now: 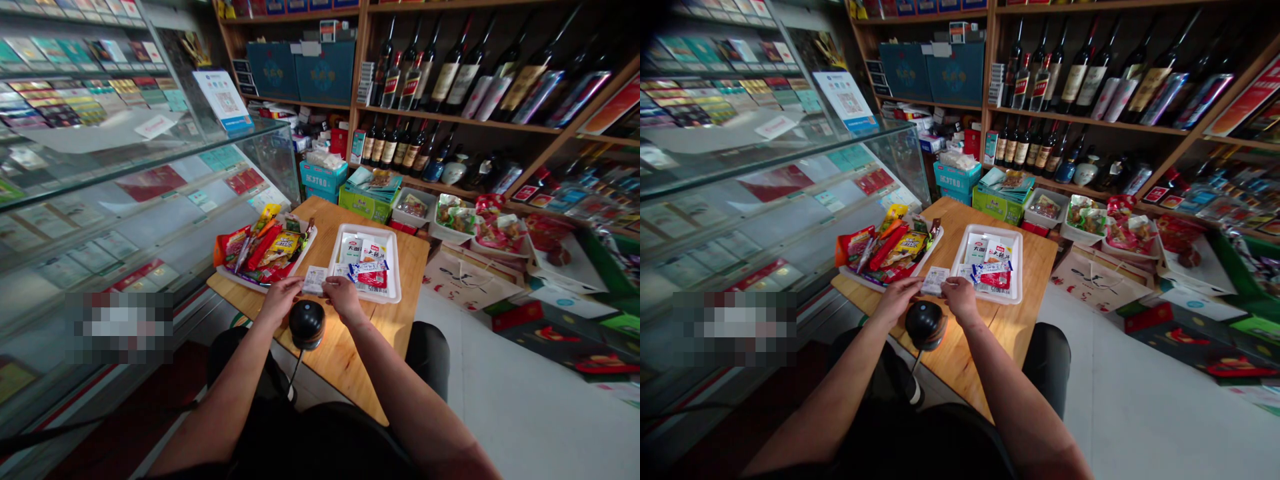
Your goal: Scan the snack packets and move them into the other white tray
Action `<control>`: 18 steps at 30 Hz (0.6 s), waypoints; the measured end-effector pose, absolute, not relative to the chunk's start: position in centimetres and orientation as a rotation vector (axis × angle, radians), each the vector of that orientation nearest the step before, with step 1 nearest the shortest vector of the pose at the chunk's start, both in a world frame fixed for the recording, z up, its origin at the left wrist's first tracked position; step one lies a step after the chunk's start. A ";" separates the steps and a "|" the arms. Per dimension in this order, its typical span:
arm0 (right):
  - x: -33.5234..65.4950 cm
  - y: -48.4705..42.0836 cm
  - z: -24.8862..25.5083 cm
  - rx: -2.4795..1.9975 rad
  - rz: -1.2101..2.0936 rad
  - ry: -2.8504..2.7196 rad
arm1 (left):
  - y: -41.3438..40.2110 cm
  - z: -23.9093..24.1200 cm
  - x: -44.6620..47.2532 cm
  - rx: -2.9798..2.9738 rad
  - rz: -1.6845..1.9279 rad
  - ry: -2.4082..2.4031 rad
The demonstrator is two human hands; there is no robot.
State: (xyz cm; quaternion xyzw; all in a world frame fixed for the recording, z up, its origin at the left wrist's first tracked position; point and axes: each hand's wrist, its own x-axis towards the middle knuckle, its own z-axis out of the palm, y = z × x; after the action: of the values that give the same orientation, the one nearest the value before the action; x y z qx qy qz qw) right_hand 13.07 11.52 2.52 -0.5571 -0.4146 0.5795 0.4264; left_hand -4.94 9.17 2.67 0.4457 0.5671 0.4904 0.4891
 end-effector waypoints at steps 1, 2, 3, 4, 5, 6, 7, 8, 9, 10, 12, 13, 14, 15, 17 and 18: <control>13.0 11.5 2.5 -1.390 1.457 -1.034 | 9.2 2.6 -4.9 1.078 1.183 1.378; 13.0 11.5 2.5 -1.390 1.459 -1.035 | 9.2 2.6 -4.9 1.080 1.180 1.375; 12.9 11.5 2.5 -1.391 1.458 -1.039 | 9.2 2.6 -4.9 1.090 1.180 1.371; 12.9 11.5 2.4 -1.394 1.458 -1.042 | 9.2 2.6 -5.0 1.101 1.179 1.368; 12.9 11.5 2.3 -1.400 1.458 -1.045 | 9.2 2.5 -5.0 1.111 1.179 1.372; 12.9 11.5 2.1 -1.405 1.453 -1.053 | 9.2 2.4 -5.1 1.128 1.178 1.380; 13.0 11.6 1.9 -1.409 1.438 -1.067 | 9.2 2.2 -5.1 1.148 1.180 1.395; 13.0 11.6 1.7 -1.410 1.411 -1.087 | 9.2 2.1 -5.2 1.169 1.186 1.415; 13.0 11.6 1.5 -1.409 1.378 -1.112 | 9.2 1.9 -5.3 1.187 1.198 1.434; 13.0 11.7 1.3 -1.406 1.343 -1.134 | 9.3 1.7 -5.4 1.202 1.211 1.450; 13.0 11.8 1.0 -1.388 1.328 -1.154 | 9.4 1.4 -5.6 1.208 1.217 1.458; 13.0 11.8 1.0 -1.376 1.357 -1.145 | 9.5 1.3 -5.7 1.196 1.205 1.455; 12.9 11.8 1.0 -1.360 1.401 -1.131 | 9.6 1.3 -5.7 1.184 1.183 1.448; 12.9 11.9 1.1 -1.346 1.443 -1.114 | 9.6 1.3 -5.7 1.174 1.161 1.443; 12.8 12.0 1.3 -1.328 1.497 -1.086 | 9.8 1.3 -5.7 1.156 1.132 1.445; 12.7 12.0 1.5 -1.324 1.504 -1.079 | 9.9 1.4 -5.7 1.151 1.129 1.449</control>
State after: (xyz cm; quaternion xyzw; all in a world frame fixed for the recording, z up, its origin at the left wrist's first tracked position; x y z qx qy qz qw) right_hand 12.73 11.97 1.49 -0.5281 -0.4304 0.5999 0.4195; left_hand -5.73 9.94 1.36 0.4692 0.5907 0.4602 0.4681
